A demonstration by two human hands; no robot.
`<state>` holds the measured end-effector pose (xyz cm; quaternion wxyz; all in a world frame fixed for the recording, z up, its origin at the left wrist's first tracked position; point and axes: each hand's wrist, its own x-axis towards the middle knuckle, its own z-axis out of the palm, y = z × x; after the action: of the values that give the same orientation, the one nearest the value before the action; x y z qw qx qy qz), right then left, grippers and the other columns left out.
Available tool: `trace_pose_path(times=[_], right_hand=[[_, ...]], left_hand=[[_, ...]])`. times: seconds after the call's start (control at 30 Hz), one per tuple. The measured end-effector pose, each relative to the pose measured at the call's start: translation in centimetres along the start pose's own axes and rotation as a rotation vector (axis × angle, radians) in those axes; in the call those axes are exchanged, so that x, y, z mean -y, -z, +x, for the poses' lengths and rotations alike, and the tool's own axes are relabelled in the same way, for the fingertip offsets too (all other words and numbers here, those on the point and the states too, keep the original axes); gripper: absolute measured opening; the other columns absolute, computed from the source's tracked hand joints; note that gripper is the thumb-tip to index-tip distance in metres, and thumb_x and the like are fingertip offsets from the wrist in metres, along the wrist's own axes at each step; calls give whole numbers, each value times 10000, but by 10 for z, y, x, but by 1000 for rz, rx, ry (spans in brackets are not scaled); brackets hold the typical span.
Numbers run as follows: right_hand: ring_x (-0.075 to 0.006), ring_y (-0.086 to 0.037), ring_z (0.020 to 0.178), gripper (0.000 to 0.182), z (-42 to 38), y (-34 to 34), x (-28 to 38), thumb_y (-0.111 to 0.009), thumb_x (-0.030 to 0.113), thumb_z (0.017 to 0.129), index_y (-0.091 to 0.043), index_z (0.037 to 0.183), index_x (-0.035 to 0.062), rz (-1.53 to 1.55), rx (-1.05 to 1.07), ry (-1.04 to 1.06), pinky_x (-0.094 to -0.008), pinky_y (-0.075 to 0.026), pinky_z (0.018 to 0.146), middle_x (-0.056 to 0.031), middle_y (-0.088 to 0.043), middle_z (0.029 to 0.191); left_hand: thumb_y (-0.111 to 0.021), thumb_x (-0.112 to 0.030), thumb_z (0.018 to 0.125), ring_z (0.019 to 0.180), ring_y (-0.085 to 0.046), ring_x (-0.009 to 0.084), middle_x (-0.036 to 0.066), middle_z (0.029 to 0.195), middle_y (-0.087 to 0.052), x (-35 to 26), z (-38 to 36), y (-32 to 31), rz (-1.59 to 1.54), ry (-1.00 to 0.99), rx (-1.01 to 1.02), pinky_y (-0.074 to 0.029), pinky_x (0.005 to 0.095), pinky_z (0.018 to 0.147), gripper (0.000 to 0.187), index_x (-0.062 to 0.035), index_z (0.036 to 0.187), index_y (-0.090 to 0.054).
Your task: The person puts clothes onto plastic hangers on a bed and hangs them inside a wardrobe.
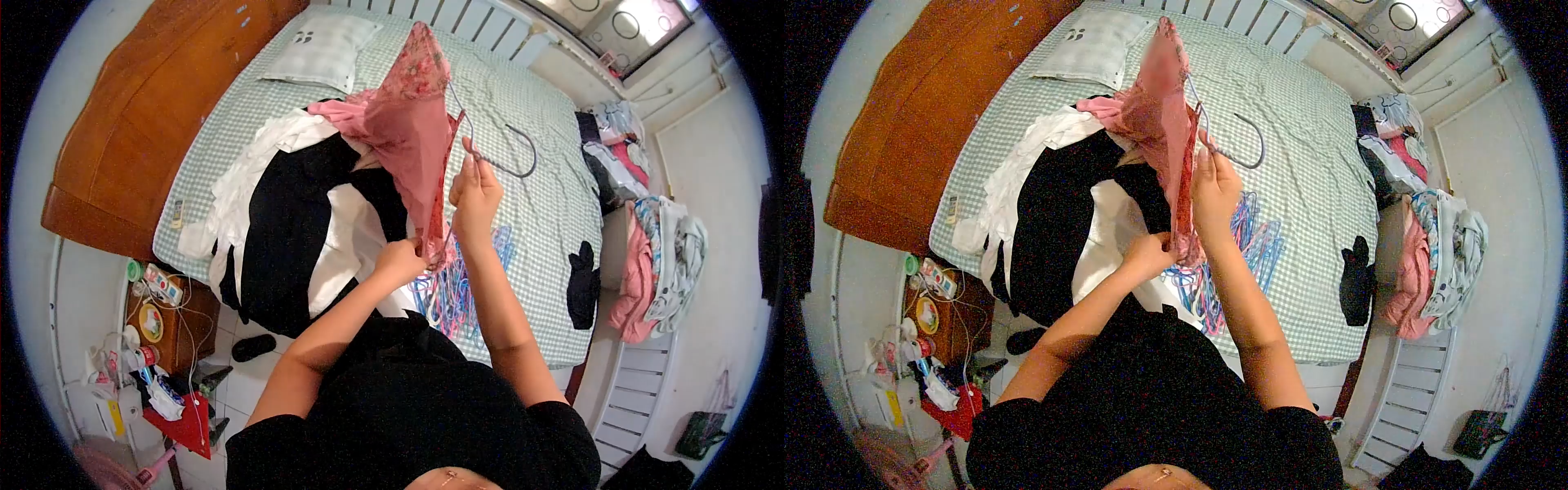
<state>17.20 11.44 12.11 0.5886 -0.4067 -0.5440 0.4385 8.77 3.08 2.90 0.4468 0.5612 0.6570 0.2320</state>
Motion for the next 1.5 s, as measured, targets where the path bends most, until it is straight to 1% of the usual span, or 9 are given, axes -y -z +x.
trace_pose_path(times=[0.17, 0.3, 0.43, 0.57, 0.7, 0.87, 1.27, 1.43, 1.5], right_hand=[[-33, -315, 421, 311, 3, -3, -34, -468, 165, 926, -535, 1161, -27, -106, 31, 84, -198, -261, 403, 68, -381, 535], [-242, -561, 512, 222, -19, 6, -41, -525, 120, 819, -609, 1002, 25, -482, 127, 330, -348, -432, 523, -175, -580, 611], [-210, -599, 588, 283, -21, 41, -17, -548, 132, 830, -601, 1106, 102, -860, 642, 80, -321, -460, 573, -202, -599, 736], [-335, -599, 650, 328, -10, 65, 30, -528, 84, 796, -587, 1114, 139, -899, 772, 44, -369, -478, 622, -197, -608, 795], [-320, -600, 643, 349, -10, 83, 61, -546, 64, 765, -597, 1104, 127, -810, 818, 176, -360, -482, 625, -183, -617, 802], [-309, -623, 714, 336, -18, 82, 92, -621, 106, 742, -608, 1077, 83, -865, 931, 189, -333, -484, 650, -149, -640, 841], [-311, -617, 826, 291, 42, 104, -16, -580, 151, 769, -627, 1051, 100, -786, 1113, 188, -367, -489, 739, -117, -641, 972], [-227, -607, 784, 269, 181, 214, 47, -452, 156, 835, -638, 976, 24, -1018, 383, -194, -319, -466, 729, -114, -657, 898], [-204, -598, 796, 244, 243, 307, 104, -437, 102, 855, -635, 977, 25, -1511, 214, 460, -293, -462, 758, -94, -651, 890]], left_hand=[[-582, -254, 761, 717, -615, 240, 129, 777, -637, 6, -2, -5, -351, -161, 100, -480, 330, 638, 261, -27, 888, -609], [-541, -82, 790, 693, -578, 114, 43, 737, -607, -1, -5, 26, -1091, -238, -73, -461, 228, 604, 68, -33, 827, -569], [-597, -86, 786, 691, -586, 147, 79, 848, -592, 37, 8, 43, -974, -150, -166, -475, 263, 578, 134, -30, 888, -532], [-745, -34, 616, 999, -506, 270, 156, 1272, -333, 27, 6, 74, -213, -268, -955, -449, 342, 821, 700, -63, 1217, -387], [-710, -3, 621, 1024, -489, 303, 126, 1280, -356, 10, 7, 107, 95, -352, -972, -449, 350, 829, 713, -145, 1256, -418], [-521, 85, 662, 649, -576, 211, 89, 768, -586, 31, 9, 117, -59, -389, -808, -439, 267, 587, 279, -54, 879, -631], [-617, 9, 725, 722, -604, 208, 111, 935, -584, 62, -14, 99, -61, -263, -715, -477, 289, 667, 319, -28, 1039, -573], [-625, -26, 747, 817, -600, 212, 111, 1150, -503, 29, -16, 83, -11, -250, -605, -484, 297, 661, 452, -75, 1177, -495], [-616, -22, 763, 804, -601, 200, 115, 1142, -509, 29, -16, 72, -39, -258, -562, -489, 284, 650, 393, -50, 1141, -512]])
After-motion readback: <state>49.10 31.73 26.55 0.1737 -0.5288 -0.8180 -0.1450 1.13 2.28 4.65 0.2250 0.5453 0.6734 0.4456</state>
